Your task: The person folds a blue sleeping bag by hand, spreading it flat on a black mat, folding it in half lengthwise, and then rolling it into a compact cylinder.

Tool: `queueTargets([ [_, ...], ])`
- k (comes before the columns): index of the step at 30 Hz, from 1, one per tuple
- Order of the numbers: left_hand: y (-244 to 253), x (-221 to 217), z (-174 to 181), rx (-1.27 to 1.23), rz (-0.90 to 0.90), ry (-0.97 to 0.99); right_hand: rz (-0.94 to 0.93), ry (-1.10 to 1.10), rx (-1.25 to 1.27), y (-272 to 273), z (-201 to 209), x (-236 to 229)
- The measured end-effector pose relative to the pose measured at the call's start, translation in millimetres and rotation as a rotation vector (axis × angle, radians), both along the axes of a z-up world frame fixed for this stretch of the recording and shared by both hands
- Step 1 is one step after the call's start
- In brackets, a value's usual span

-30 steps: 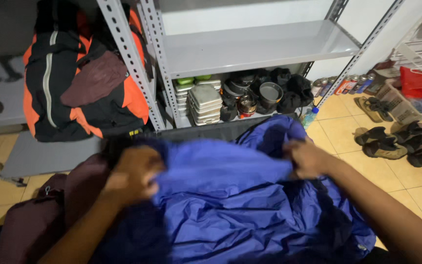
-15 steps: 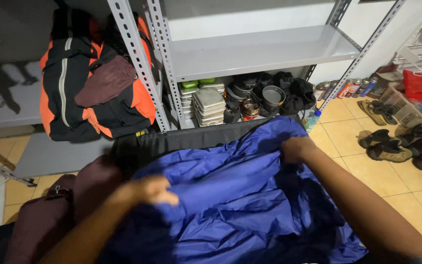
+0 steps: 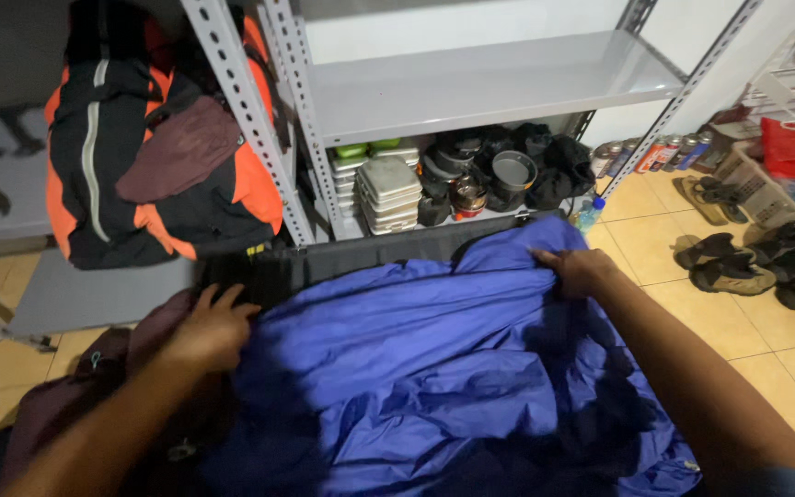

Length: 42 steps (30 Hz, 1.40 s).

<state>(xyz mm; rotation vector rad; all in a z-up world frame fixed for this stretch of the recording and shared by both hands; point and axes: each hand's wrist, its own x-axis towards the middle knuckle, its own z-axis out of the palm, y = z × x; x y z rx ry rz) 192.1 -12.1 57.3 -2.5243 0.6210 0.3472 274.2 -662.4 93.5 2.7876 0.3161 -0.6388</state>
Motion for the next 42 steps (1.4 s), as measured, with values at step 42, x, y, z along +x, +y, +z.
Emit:
queueTargets([
  [42, -49, -2, -97, -0.7, 0.713, -0.811, -0.459, -0.35, 0.244, 4, -16, -3],
])
